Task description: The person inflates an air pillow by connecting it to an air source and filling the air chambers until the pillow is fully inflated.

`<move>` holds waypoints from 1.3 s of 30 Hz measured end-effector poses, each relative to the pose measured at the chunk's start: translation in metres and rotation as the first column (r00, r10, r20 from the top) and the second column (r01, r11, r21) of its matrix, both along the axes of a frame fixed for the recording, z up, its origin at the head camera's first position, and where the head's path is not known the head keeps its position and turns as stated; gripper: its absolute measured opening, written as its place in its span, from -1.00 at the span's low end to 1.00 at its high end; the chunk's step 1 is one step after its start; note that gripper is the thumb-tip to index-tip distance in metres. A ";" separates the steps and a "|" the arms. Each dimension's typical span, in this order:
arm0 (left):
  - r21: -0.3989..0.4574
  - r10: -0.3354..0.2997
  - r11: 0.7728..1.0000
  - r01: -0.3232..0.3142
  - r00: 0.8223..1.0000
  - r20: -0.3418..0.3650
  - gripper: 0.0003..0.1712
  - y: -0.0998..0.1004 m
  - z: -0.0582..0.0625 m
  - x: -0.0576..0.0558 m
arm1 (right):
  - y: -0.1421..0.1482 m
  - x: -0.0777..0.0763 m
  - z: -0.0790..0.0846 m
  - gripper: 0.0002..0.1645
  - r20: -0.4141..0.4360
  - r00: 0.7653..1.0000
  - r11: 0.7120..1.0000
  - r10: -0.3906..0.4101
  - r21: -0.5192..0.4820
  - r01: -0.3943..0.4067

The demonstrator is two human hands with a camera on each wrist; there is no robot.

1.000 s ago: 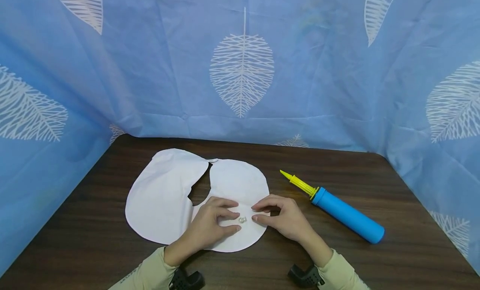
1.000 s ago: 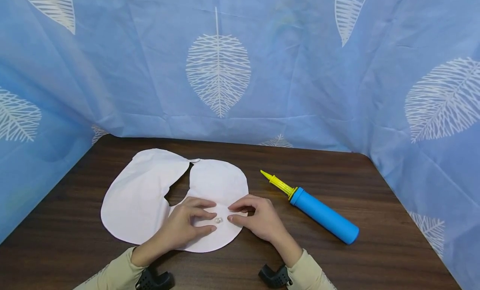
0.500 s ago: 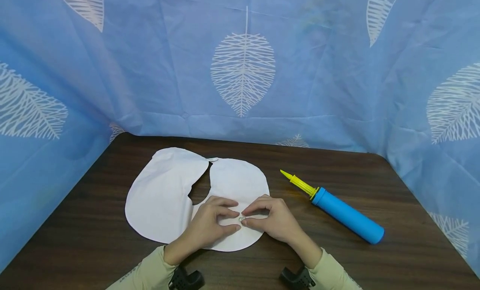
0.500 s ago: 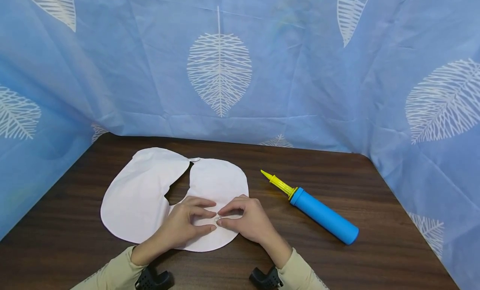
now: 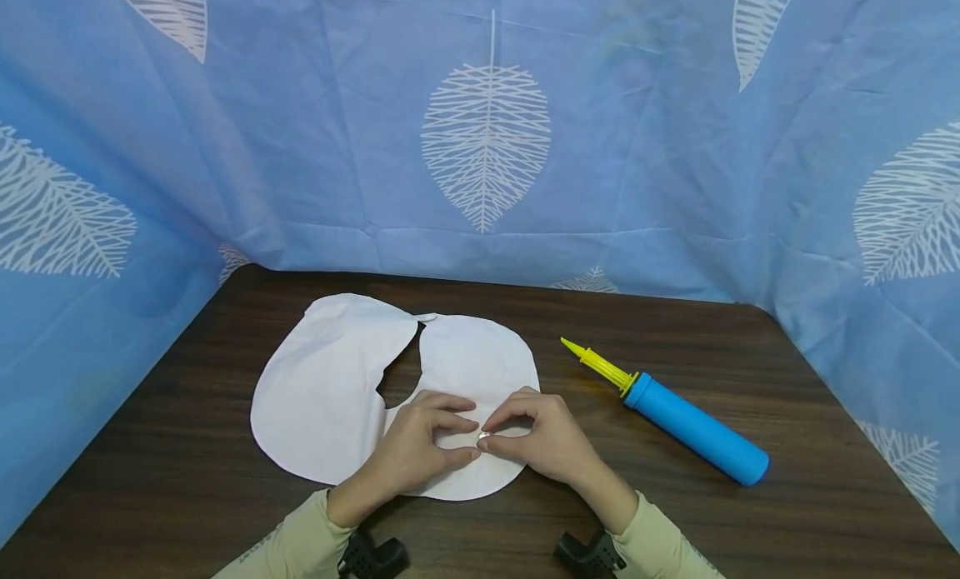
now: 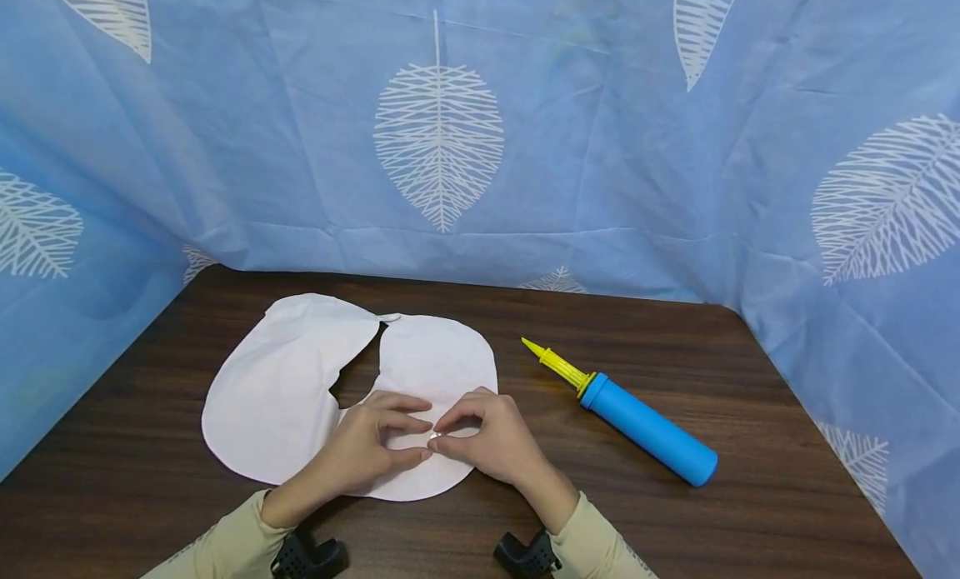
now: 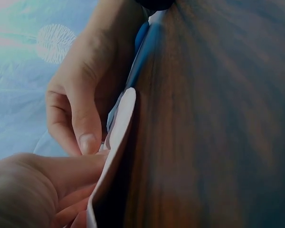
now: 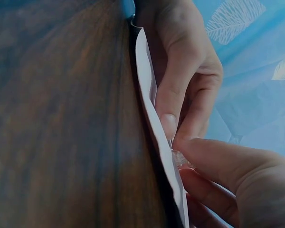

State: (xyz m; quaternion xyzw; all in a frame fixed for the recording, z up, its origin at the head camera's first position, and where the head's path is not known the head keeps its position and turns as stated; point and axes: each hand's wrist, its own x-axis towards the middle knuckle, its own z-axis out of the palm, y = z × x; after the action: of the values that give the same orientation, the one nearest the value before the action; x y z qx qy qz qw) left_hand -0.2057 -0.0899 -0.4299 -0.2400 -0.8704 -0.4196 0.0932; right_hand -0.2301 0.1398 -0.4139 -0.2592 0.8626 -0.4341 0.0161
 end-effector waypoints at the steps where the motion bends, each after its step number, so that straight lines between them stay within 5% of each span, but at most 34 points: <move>1: -0.005 -0.004 1.000 0.004 1.000 0.002 -0.69 -0.001 0.000 0.000 | 0.000 0.000 0.000 -0.85 -0.003 1.000 1.000 0.000 0.001 0.000; 19: -0.039 -0.029 0.999 0.031 0.998 0.055 -0.68 -0.005 0.002 -0.002 | 0.003 0.002 -0.001 -0.89 -0.060 0.998 1.000 0.004 0.000 -0.004; 39: -0.026 -0.018 0.999 0.019 0.999 0.047 -0.67 -0.003 0.005 -0.001 | 0.012 -0.001 0.001 -0.91 0.084 0.992 0.995 -0.094 0.031 0.092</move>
State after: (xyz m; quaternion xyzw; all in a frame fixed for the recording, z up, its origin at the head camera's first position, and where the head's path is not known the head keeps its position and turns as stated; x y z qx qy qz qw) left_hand -0.2068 -0.0933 -0.4252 -0.2393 -0.8757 -0.4143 0.0658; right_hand -0.2308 0.1517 -0.4129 -0.1995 0.8780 -0.4335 0.0362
